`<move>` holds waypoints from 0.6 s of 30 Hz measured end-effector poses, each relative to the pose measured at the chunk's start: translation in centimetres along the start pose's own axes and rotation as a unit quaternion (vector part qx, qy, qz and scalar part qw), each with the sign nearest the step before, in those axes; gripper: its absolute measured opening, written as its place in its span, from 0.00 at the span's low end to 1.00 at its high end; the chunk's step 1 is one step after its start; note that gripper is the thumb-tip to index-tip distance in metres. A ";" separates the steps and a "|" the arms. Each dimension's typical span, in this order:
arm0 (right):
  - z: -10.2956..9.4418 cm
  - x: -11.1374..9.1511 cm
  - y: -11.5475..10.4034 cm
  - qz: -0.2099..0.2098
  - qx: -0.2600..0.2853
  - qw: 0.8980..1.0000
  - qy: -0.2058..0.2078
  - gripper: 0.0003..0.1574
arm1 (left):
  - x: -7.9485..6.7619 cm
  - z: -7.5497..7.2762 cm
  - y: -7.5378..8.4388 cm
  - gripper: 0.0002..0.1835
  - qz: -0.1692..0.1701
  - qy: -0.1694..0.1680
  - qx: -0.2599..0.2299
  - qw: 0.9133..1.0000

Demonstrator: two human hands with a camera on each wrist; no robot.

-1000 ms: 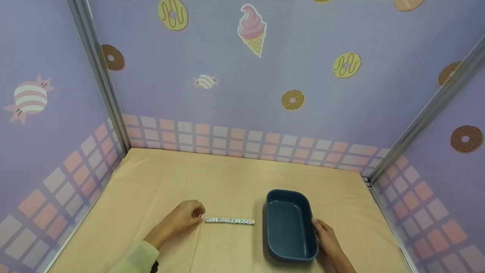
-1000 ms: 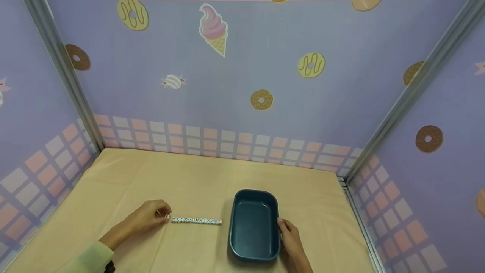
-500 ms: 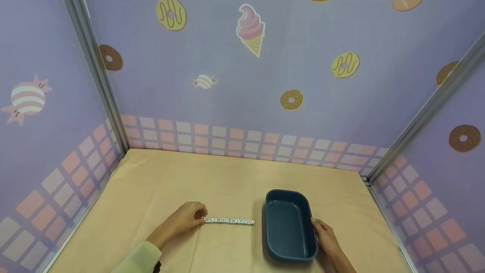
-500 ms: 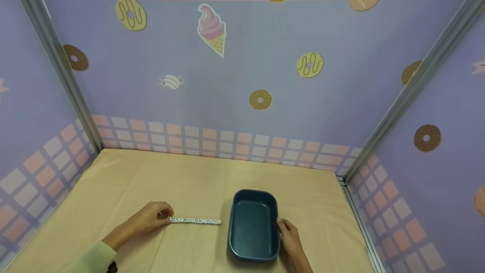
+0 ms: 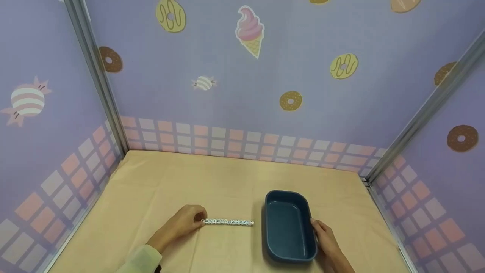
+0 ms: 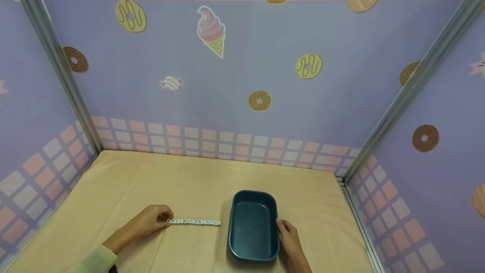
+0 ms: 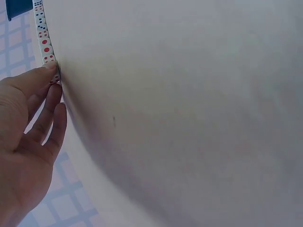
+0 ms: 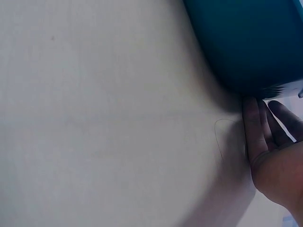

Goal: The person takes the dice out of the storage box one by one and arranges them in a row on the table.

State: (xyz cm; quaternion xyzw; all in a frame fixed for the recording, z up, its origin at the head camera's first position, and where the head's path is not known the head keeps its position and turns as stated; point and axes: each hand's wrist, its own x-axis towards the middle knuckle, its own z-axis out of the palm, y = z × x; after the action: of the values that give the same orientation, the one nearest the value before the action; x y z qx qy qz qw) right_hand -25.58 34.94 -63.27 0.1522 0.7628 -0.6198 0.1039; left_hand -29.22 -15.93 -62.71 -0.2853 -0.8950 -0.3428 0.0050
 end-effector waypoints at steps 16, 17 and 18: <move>-1.5 0.2 0.2 0.023 0.004 1.000 -0.007 0.48 | 0.2 0.7 0.2 0.18 -0.021 0.010 -0.092 0.995; -1.6 0.2 0.2 0.028 0.006 1.000 -0.010 0.49 | 0.3 0.7 0.4 0.20 -0.023 0.018 -0.093 0.995; -1.8 0.1 0.2 0.033 0.009 0.999 -0.015 0.50 | 0.4 0.7 0.7 0.21 -0.025 0.027 -0.090 0.995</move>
State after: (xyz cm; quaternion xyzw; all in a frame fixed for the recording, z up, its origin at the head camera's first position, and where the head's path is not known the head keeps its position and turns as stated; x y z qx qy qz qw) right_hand -25.57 36.72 -63.09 0.1692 0.7504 -0.6248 0.1341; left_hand -29.04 -14.89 -62.69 -0.2522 -0.8670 -0.4298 -0.0049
